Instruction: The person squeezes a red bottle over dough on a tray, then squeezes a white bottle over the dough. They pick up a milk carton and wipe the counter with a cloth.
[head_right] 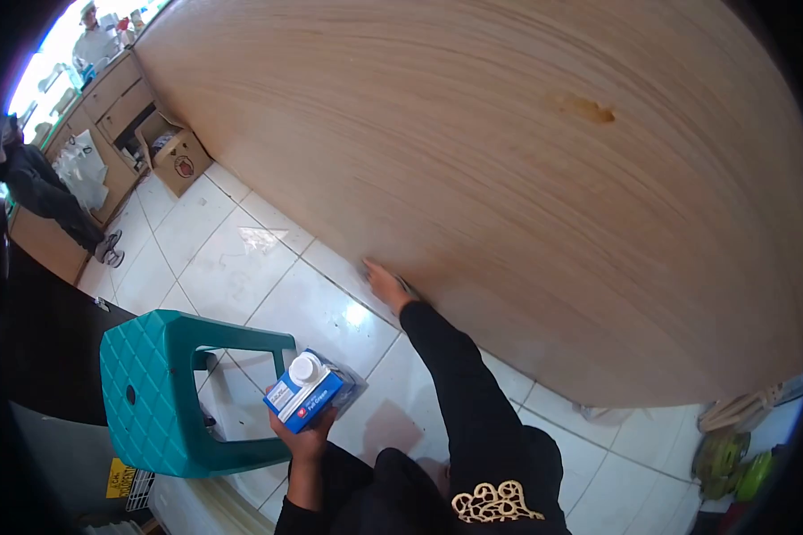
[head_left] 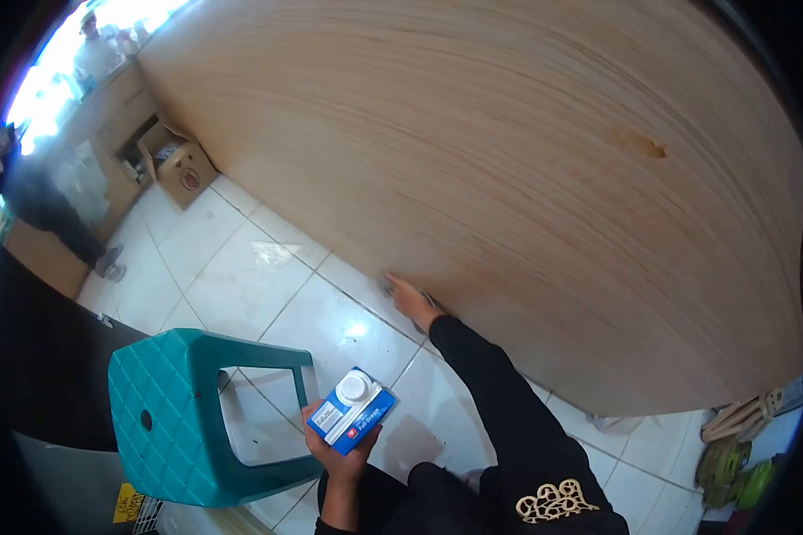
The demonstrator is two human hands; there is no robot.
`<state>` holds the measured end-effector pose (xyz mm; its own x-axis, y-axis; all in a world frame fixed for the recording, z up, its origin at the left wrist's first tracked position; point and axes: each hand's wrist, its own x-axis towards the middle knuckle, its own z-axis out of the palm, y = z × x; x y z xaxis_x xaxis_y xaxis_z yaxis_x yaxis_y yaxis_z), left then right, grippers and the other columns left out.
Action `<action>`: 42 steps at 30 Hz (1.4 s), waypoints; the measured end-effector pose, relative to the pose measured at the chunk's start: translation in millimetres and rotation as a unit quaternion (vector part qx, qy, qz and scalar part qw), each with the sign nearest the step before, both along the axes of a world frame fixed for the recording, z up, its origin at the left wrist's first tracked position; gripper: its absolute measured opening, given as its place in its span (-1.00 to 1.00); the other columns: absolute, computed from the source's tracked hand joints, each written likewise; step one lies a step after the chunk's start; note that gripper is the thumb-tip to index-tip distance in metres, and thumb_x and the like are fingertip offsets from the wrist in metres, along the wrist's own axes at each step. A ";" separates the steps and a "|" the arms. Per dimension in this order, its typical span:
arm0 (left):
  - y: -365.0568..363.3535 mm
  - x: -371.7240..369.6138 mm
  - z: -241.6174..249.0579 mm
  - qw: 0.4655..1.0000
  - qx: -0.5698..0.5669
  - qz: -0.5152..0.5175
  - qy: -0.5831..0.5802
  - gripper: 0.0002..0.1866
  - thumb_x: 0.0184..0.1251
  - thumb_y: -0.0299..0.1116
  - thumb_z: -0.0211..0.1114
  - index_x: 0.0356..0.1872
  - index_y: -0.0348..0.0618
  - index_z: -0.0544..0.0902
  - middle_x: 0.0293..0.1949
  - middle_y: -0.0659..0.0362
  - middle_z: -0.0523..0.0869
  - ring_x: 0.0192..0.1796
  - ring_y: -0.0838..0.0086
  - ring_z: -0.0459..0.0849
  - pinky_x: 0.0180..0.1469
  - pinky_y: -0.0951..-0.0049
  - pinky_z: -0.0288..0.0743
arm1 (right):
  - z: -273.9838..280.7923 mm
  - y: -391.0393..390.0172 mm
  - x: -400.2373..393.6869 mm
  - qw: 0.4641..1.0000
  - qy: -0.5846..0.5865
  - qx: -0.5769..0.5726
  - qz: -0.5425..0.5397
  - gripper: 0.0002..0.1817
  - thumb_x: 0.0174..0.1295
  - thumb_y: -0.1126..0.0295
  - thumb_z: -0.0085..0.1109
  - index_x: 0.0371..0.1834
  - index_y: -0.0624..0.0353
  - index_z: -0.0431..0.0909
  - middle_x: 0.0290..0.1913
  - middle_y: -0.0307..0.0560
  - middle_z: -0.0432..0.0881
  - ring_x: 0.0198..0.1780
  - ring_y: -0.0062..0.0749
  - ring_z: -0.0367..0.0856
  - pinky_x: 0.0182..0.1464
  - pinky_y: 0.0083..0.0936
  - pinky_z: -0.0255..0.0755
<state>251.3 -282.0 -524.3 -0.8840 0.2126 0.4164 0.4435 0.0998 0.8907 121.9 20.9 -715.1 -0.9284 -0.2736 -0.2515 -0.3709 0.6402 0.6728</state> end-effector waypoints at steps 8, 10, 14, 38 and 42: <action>-2.9 -8.8 1.3 0.999 -0.011 -0.028 0.045 -0.32 -0.27 -0.17 0.63 -0.13 -0.28 0.47 -0.18 0.08 0.51 -0.13 0.29 0.55 -0.03 0.33 0.44 | -32.3 30.2 146.8 0.993 0.110 -0.036 0.027 -0.80 0.07 0.35 0.06 -0.61 -0.05 0.67 -0.49 -0.30 0.64 -0.25 -0.41 0.60 0.47 -0.23 -0.07; 3.0 -14.4 4.3 0.998 -0.005 -0.034 0.048 -0.26 -0.28 -0.27 0.63 -0.03 -0.28 0.40 -0.18 0.12 0.49 -0.12 0.36 0.55 0.02 0.37 0.43 | 33.7 47.3 206.2 0.994 -0.081 -0.066 0.045 -0.82 0.05 0.37 0.05 -0.60 -0.07 0.64 -0.43 -0.30 0.65 -0.23 -0.44 0.61 0.43 -0.31 -0.01; 3.6 -18.7 30.2 0.992 -0.031 -0.049 0.108 -0.29 -0.34 -0.36 0.60 -0.07 -0.27 0.39 -0.22 0.13 0.48 -0.13 0.37 0.53 0.02 0.38 0.42 | 212.4 39.3 299.6 0.949 0.269 -0.151 -0.060 -0.85 0.13 0.29 0.05 -0.38 -0.13 0.66 0.00 -0.27 0.66 -0.01 -0.47 0.60 0.45 -0.06 -0.10; -29.7 32.5 85.3 0.989 -0.007 -0.132 0.074 -0.28 -0.33 -0.15 0.62 -0.12 -0.29 0.47 -0.17 0.04 0.49 -0.10 0.24 0.53 -0.02 0.31 0.42 | 525.6 9.6 70.2 0.688 0.723 -0.039 -0.050 -0.71 0.10 0.40 0.05 -0.13 0.29 0.53 -0.16 -0.01 0.51 -0.08 -0.27 0.52 0.09 -0.25 0.37; -34.2 36.6 86.3 0.986 -0.032 -0.133 0.095 -0.27 -0.32 -0.15 0.62 -0.10 -0.30 0.45 -0.14 0.07 0.47 -0.10 0.30 0.53 0.01 0.35 0.41 | 538.7 -0.3 30.1 0.743 0.667 0.005 -0.052 -0.71 0.10 0.38 0.04 -0.13 0.28 0.52 -0.08 -0.05 0.50 0.03 -0.29 0.47 0.05 -0.29 0.39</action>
